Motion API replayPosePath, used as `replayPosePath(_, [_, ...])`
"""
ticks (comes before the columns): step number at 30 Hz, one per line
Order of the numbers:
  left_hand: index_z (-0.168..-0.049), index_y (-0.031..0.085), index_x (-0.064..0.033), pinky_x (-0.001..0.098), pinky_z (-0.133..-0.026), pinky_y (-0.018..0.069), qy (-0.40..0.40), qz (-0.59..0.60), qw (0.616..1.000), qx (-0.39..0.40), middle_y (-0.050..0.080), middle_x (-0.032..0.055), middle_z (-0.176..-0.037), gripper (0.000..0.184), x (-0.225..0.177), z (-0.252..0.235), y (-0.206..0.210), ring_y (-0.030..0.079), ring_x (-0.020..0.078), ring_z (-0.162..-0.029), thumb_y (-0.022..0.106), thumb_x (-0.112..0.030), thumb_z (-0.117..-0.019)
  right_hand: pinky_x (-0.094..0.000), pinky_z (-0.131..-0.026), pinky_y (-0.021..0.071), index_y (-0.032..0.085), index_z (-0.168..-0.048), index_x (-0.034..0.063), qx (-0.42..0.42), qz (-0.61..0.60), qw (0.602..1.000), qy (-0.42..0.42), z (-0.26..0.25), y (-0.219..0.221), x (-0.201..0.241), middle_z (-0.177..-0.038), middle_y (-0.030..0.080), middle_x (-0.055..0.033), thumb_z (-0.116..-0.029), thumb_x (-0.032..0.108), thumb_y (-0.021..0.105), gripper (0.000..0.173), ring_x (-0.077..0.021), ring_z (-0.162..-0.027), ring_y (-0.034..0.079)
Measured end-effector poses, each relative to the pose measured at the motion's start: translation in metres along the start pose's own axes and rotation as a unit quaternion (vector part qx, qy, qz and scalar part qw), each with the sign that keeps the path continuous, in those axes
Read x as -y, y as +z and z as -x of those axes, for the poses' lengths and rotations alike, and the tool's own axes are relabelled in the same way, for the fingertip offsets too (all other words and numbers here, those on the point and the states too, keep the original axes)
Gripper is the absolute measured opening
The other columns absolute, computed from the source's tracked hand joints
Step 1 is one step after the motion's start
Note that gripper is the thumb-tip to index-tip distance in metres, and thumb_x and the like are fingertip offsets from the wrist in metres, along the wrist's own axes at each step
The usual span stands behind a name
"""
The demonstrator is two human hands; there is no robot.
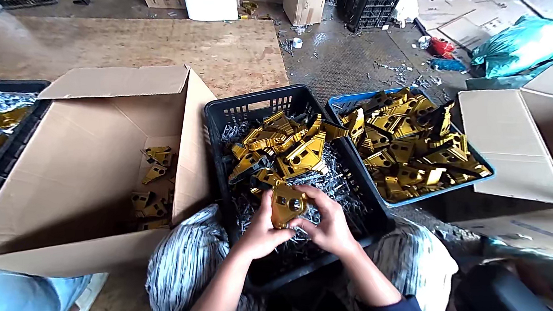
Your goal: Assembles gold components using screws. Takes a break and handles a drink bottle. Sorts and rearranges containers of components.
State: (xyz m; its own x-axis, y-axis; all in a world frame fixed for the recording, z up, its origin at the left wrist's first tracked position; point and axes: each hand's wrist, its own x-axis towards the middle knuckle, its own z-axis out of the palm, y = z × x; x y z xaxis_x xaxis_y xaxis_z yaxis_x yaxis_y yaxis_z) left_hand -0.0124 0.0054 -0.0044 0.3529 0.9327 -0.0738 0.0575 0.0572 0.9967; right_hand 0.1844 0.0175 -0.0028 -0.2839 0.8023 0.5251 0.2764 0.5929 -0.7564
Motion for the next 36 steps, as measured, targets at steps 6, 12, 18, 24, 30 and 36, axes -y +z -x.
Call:
replayPosePath(6, [-0.153,0.019,-0.0027,0.0340,-0.095,0.0590,0.002,0.071,0.997,-0.039,0.056,0.0158,-0.134,0.103,-0.001,-0.001,-0.003,0.065,0.0186,-0.116,0.082,-0.006,-0.0724,-0.0365,-0.096,0.0578,0.067,-0.126,0.0030,0.070,-0.001,0.992,0.104,-0.006,-0.011,-0.011,-0.121,0.070,-0.0084,-0.0852,0.043,0.082,0.059,-0.0152,-0.112,0.067])
replayPosePath(12, [-0.151,0.021,-0.0173,0.0292,-0.073,0.0588,0.004,0.297,0.945,-0.136,0.061,0.0054,-0.110,0.074,-0.009,-0.003,-0.023,0.066,0.0141,-0.085,0.065,-0.016,-0.0918,-0.0643,-0.104,0.0397,0.078,-0.112,0.0116,0.412,0.322,0.809,0.270,0.011,-0.007,-0.033,-0.127,0.067,-0.0172,-0.0951,0.022,0.067,0.023,-0.0425,-0.132,0.051])
replayPosePath(18, [-0.143,0.041,-0.0134,0.0356,-0.073,0.0614,-0.075,0.385,0.888,-0.241,0.065,0.0113,-0.113,0.044,-0.027,-0.004,-0.021,0.070,0.0214,-0.089,0.023,-0.039,-0.1122,-0.0425,-0.090,0.0575,0.078,-0.106,0.0054,0.198,0.132,0.956,0.170,0.009,-0.028,-0.017,-0.098,0.077,-0.0111,-0.0992,0.025,0.065,0.024,-0.0221,-0.093,0.073])
replayPosePath(24, [-0.127,0.057,0.0039,0.0332,-0.095,0.0573,0.066,0.084,0.965,-0.240,0.067,0.0075,-0.114,0.029,-0.006,-0.007,-0.022,0.067,0.0109,-0.106,0.044,-0.013,-0.1077,-0.0282,-0.072,0.0549,0.076,-0.119,0.0066,0.106,0.130,0.976,0.141,-0.006,-0.049,-0.004,-0.088,0.070,-0.0066,-0.0981,0.024,0.066,0.029,-0.0106,-0.074,0.063])
replayPosePath(30, [-0.115,0.066,0.0005,0.0285,-0.091,0.0571,0.064,0.049,0.982,-0.172,0.071,0.0035,-0.102,0.023,0.003,-0.007,-0.013,0.068,0.0082,-0.097,0.050,-0.013,-0.1055,-0.0179,-0.063,0.0543,0.073,-0.101,0.0060,-0.064,-0.070,0.993,0.075,-0.017,-0.045,0.010,-0.086,0.073,0.0050,-0.0977,0.008,0.063,0.010,0.0010,-0.069,0.063])
replayPosePath(36, [-0.123,0.061,0.0014,0.0404,-0.078,0.0648,-0.020,0.173,0.981,-0.087,0.071,0.0098,-0.105,0.025,-0.009,-0.001,-0.003,0.073,0.0209,-0.091,0.049,-0.013,-0.1062,-0.0242,-0.072,0.0598,0.073,-0.096,-0.0007,-0.115,0.055,0.991,-0.042,-0.025,-0.026,0.006,-0.090,0.075,-0.0040,-0.0959,0.006,0.063,0.012,-0.0049,-0.078,0.069])
